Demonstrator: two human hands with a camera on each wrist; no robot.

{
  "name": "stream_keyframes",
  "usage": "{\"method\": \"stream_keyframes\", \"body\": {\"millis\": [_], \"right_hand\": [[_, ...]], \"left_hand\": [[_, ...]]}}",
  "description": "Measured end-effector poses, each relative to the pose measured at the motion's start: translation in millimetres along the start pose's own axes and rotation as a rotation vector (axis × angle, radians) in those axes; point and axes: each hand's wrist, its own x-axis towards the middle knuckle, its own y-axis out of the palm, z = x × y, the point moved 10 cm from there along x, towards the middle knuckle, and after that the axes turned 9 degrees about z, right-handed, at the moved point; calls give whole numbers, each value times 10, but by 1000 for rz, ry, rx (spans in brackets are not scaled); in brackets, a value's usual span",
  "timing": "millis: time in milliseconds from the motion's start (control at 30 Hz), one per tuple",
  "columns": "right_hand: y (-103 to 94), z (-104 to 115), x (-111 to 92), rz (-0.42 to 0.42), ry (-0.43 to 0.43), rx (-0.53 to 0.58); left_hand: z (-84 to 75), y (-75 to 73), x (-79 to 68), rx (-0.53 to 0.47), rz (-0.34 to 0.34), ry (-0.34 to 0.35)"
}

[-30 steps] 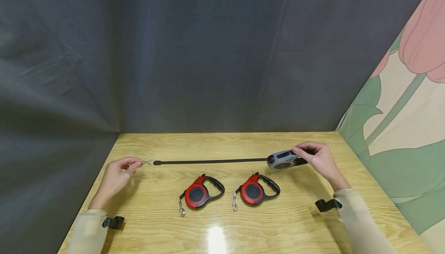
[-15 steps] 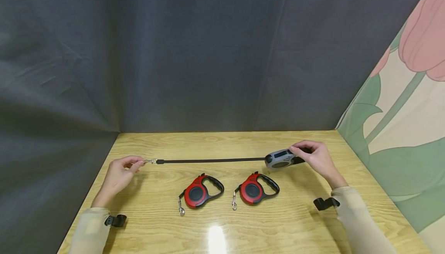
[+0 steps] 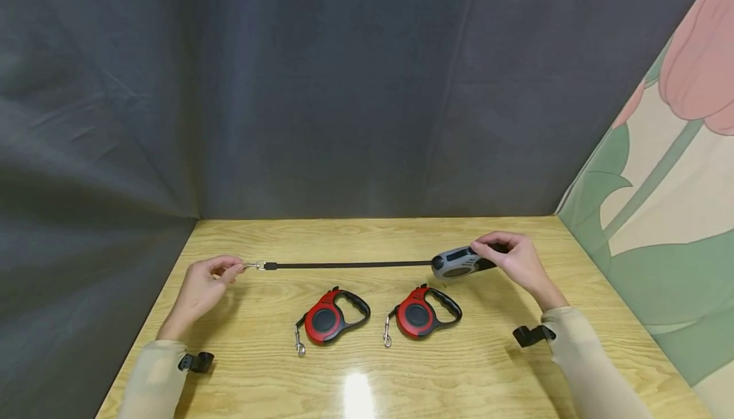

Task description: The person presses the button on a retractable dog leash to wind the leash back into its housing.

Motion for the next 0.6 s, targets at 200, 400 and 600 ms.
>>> {"method": "stream_keyframes", "body": {"millis": [200, 400, 600], "right_hand": [[2, 32, 12, -3, 3, 6], [17, 57, 13, -10, -22, 23], [39, 53, 12, -11, -47, 37]], "left_hand": [[-18, 27, 5, -5, 7, 0], [-24, 77, 14, -1, 19, -8], [-39, 134, 27, -3, 37, -11]]}}
